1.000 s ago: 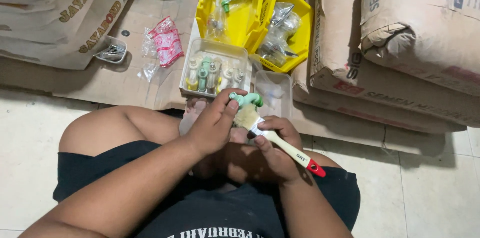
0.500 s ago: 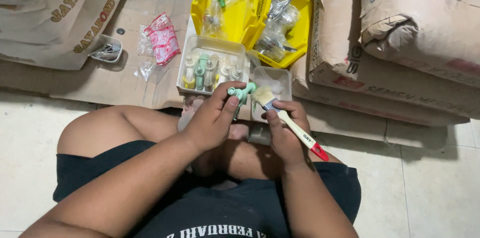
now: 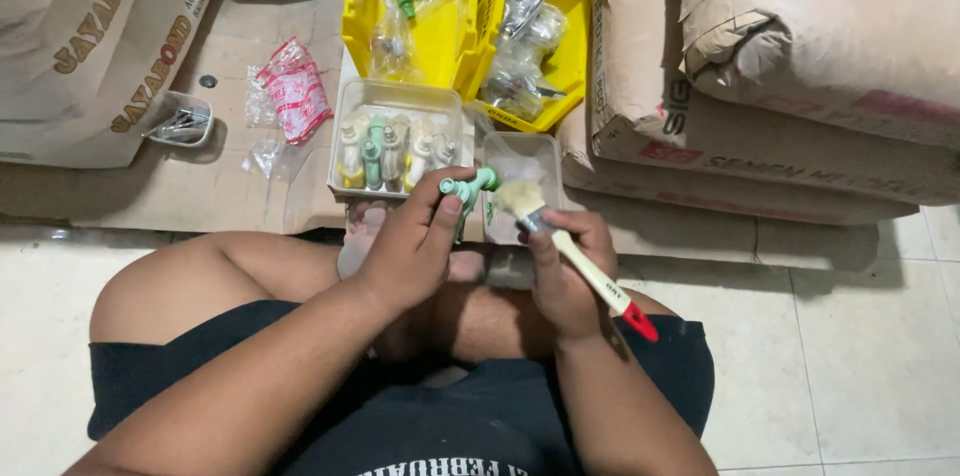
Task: Cleaning a plastic plumbing fitting using a small brush
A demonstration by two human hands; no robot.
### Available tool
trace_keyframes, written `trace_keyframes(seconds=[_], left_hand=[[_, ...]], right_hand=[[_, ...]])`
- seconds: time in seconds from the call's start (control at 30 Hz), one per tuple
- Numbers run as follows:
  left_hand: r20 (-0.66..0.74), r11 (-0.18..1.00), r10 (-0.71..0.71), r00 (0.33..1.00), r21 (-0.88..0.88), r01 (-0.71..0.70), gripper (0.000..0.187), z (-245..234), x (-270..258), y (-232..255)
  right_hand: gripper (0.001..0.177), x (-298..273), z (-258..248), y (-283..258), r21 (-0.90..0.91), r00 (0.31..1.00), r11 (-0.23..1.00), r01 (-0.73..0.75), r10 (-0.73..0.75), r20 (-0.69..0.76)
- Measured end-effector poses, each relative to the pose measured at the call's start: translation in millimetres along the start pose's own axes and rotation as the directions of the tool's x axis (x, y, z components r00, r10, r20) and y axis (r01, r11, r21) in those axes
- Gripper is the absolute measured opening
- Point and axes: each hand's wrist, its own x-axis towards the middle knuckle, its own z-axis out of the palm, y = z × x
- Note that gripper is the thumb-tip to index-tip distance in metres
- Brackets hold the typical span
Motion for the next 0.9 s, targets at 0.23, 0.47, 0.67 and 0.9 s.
trace_keyframes(seconds=[0.23, 0.47, 0.67, 0.9], left_hand=[[0.011, 0.999, 0.048, 0.999, -0.015, -0.048, 0.037, -4, -7, -6], [0.037, 0.999, 0.039, 0.999, 0.009, -0.039, 0.038, -11, -10, -6], [0.053, 0.999, 0.028, 0.998, 0.023, -0.029, 0.038, -16, -10, -12], [0.029, 0.999, 0.032, 0.999, 0.02, -0.032, 0.038, -24, -13, -17]], right_hand=[[0.027, 3, 5, 19, -0.035, 0.999, 0.999, -0.028, 0.029, 0.039], [0.031, -11, 13, 3, 0.042, 0.997, 0.999, 0.029, -0.032, 0.066], [0.027, -2, 10, 18, -0.002, 0.998, 0.998, -0.056, 0.056, 0.001], [0.029, -3, 22, 28, -0.068, 0.962, 0.964, -0.258, 0.263, 0.077]])
